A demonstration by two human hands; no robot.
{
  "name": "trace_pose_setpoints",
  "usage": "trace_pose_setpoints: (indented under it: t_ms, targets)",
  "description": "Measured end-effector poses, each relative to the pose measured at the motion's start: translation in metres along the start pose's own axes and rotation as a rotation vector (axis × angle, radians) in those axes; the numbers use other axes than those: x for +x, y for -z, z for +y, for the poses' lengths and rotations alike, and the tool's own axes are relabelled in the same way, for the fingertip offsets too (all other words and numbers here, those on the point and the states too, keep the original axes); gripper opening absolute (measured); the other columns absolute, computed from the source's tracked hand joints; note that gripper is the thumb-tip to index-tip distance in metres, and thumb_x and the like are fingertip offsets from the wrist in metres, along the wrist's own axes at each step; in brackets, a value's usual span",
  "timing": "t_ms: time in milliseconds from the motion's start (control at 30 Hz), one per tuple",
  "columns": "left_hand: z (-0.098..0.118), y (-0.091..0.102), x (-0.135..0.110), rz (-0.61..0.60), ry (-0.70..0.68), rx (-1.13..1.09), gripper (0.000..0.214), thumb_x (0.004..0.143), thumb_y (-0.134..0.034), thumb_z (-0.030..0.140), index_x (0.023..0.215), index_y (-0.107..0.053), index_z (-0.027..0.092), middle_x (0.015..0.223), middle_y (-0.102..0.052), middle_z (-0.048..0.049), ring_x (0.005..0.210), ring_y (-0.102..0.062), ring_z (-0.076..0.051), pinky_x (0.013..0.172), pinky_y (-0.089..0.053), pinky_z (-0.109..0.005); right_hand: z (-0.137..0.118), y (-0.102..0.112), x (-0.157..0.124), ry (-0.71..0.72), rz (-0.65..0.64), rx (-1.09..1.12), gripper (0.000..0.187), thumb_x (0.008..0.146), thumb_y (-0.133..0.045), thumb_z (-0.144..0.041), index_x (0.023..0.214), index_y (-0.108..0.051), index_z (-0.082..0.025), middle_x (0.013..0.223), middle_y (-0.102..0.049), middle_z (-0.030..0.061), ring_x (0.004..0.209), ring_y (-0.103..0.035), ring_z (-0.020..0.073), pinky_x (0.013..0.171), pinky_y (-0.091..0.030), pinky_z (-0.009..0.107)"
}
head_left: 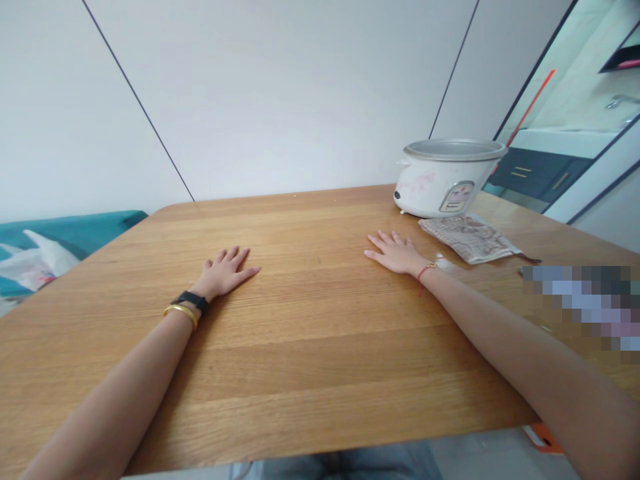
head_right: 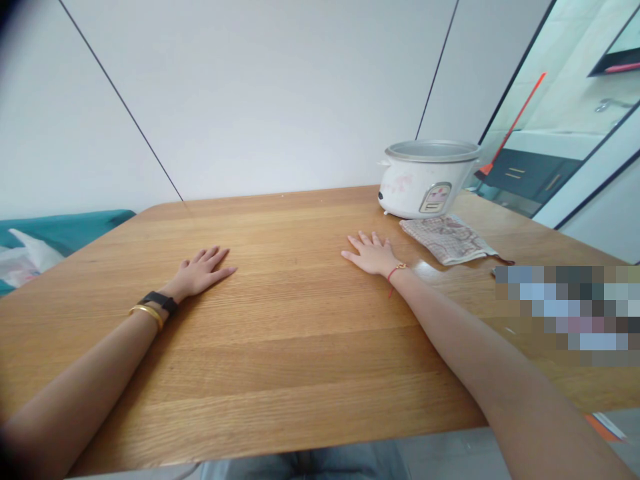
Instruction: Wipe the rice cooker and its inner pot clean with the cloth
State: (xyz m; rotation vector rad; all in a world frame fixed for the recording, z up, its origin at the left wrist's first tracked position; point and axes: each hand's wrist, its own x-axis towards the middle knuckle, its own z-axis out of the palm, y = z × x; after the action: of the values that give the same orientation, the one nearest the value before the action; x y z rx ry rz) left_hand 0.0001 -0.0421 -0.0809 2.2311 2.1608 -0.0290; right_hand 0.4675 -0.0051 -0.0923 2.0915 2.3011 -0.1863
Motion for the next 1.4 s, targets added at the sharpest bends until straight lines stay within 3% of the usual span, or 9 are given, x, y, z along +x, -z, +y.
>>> trace_pose_setpoints:
  t_ms: [1400]
  targets:
    - [0.0011,-0.0012,-0.0021,0.018,-0.012,0.016,0.087,0.095,-0.027,0.076,0.167,-0.027,0.026,0.173,-0.023,-0.0131,0.159,-0.021,-0.041,0.120,-0.022,-0.069,-0.0014,0.0001,-0.0006,0.021,0.002,-0.027,0.089,0.095,-0.016,-0.077,0.170,-0.015,-0.029,0.176,-0.012,0.0067,0.159,-0.012,0.0454,0.123,-0.014,0.073]
